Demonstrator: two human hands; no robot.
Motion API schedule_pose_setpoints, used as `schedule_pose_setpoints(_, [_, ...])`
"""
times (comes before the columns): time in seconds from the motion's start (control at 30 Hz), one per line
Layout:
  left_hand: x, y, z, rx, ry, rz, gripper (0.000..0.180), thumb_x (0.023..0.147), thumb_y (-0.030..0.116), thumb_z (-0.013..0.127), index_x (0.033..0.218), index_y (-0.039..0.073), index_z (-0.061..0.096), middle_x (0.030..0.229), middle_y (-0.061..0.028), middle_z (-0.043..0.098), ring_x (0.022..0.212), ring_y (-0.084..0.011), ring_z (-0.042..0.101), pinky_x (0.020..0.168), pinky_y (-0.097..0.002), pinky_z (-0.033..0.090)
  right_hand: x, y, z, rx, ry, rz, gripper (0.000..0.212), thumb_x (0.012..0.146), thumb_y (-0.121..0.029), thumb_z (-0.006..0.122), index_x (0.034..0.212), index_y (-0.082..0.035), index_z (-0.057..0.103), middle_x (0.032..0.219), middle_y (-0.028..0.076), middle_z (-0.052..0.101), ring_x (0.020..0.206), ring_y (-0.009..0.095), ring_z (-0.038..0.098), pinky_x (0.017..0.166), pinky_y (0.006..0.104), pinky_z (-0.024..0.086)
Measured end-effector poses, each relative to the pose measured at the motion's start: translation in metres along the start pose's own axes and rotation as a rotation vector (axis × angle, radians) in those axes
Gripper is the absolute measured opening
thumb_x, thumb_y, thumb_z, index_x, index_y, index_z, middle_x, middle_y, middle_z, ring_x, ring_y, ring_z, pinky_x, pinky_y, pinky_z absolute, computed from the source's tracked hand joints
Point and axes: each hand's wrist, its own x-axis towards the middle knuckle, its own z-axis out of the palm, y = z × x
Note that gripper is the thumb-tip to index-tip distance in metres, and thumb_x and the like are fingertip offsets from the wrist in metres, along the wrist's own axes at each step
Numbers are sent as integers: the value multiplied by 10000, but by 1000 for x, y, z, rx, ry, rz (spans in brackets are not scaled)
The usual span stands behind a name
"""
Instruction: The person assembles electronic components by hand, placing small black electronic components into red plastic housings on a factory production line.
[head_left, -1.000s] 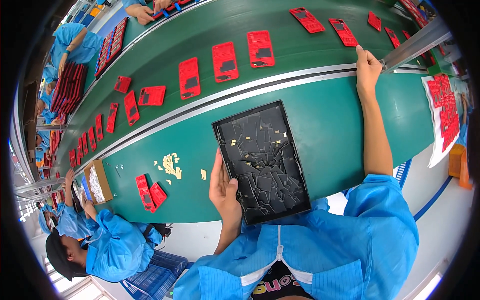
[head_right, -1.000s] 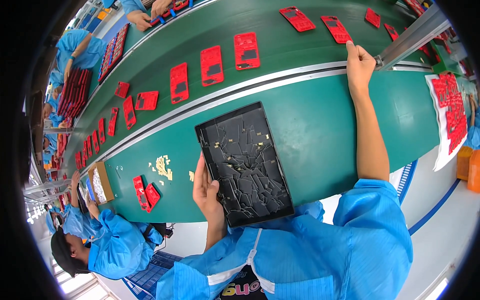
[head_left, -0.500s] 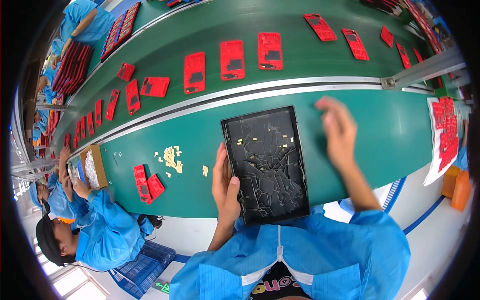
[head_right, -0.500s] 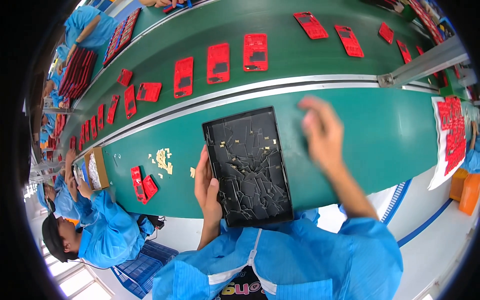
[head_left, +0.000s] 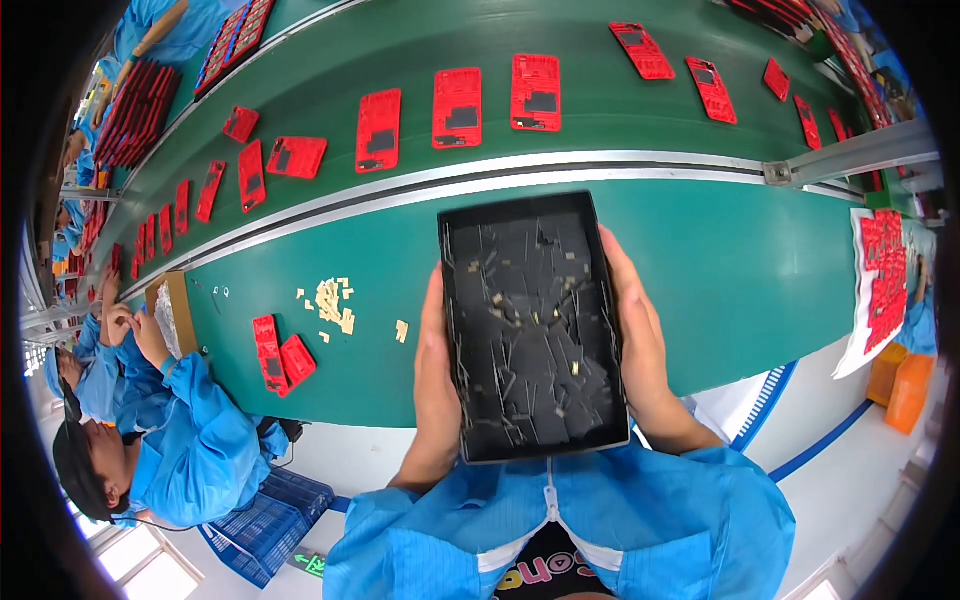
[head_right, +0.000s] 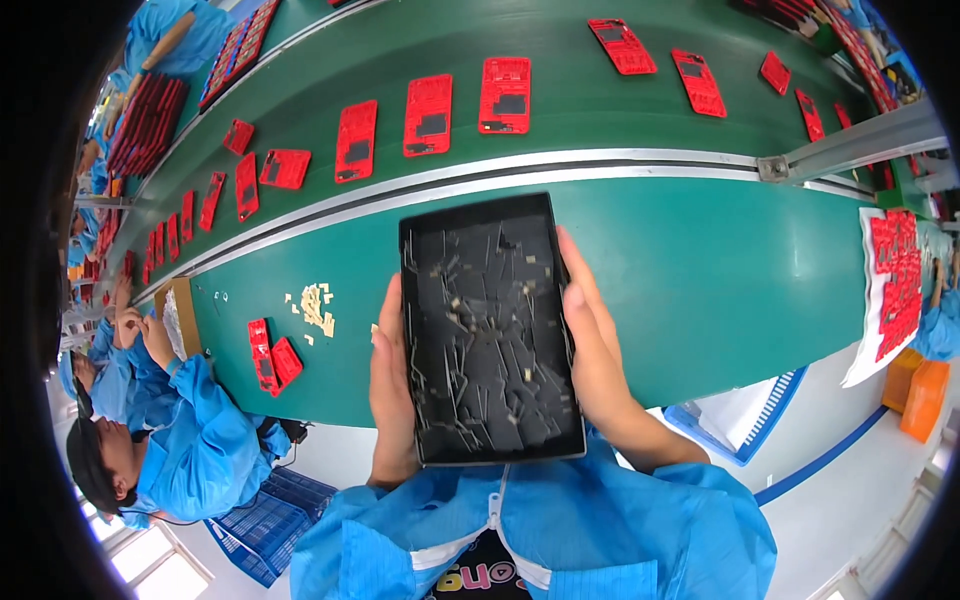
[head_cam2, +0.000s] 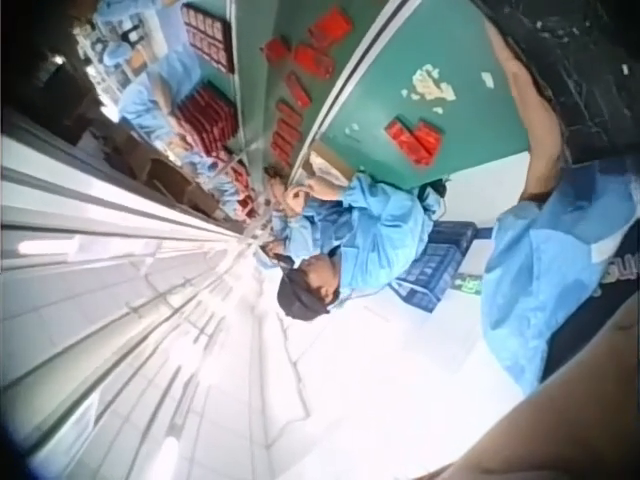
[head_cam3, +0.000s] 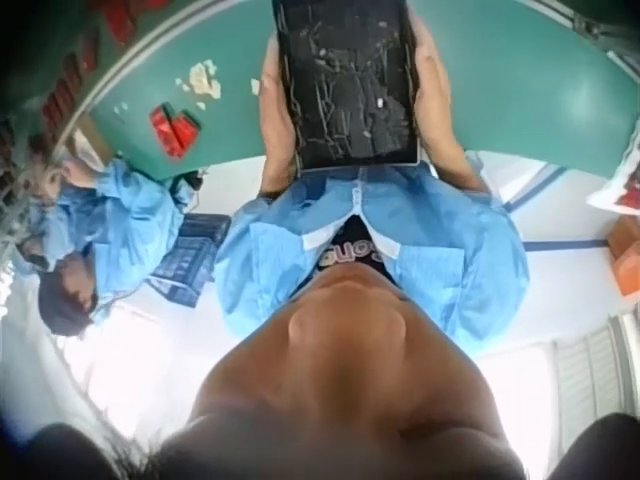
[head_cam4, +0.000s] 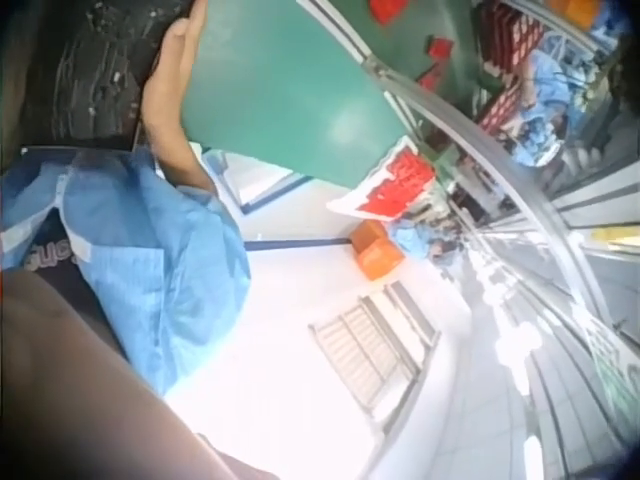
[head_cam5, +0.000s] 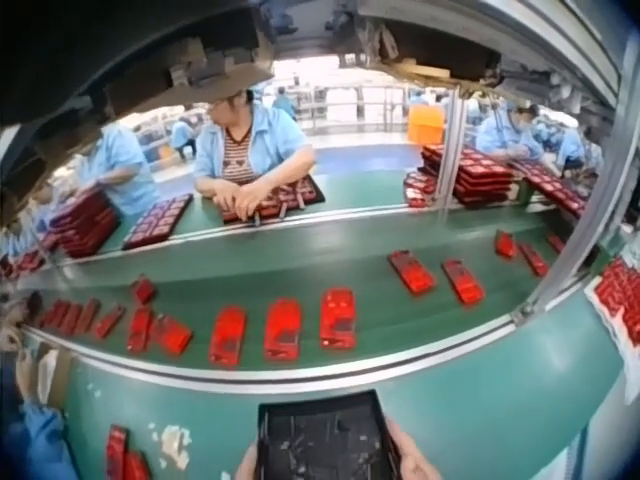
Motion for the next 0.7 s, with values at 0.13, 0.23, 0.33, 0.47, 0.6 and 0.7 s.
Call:
schedule_pose_setpoints(0.13, [-6,17,-1,-37,-18,-51,668,1132,399,185,1601,-76,199,1691,-173,208,1589,-258,119,1281,-362,70,-7,-9,2,31,20,62,707,1110,-457,342,1609,34,244,1671,184,255,1555,273,212,1259,368,121])
schedule_pose_setpoints(0.23, [-5,11,-3,-29,-5,-20,667,1129,393,190,1601,-79,194,1693,-176,200,1590,-259,117,1281,-364,65,-10,-5,0,-61,32,28,691,1108,-441,347,1606,31,260,1669,187,258,1557,273,211,1257,362,117])
schedule_pose_setpoints(0.33, [-8,8,-4,-11,2,12,666,1125,384,198,1601,-83,187,1696,-180,188,1590,-261,113,1282,-365,57,-4,-7,2,-144,0,-7,686,1104,-429,351,1604,32,267,1663,189,273,1558,282,213,1255,361,117])
schedule_pose_setpoints(0.47, [-3,3,-2,11,-6,62,666,1120,372,208,1600,-88,177,1700,-186,172,1591,-263,108,1283,-368,47,5,-3,3,-137,0,-54,684,1096,-410,375,1601,38,270,1653,205,291,1556,293,219,1254,365,114])
schedule_pose_setpoints(0.6, [11,19,9,-21,14,65,658,1113,357,238,1597,-87,202,1692,-191,196,1585,-270,136,1283,-371,64,-5,5,6,-136,12,-86,712,1076,-421,424,1599,39,276,1649,214,295,1548,297,238,1255,371,116])
schedule_pose_setpoints(0.7, [14,23,14,-40,35,65,640,1107,331,259,1595,-81,225,1685,-192,217,1578,-274,163,1282,-371,84,21,3,1,10,3,-66,711,1072,-409,450,1595,41,282,1649,202,301,1532,273,268,1245,349,156])
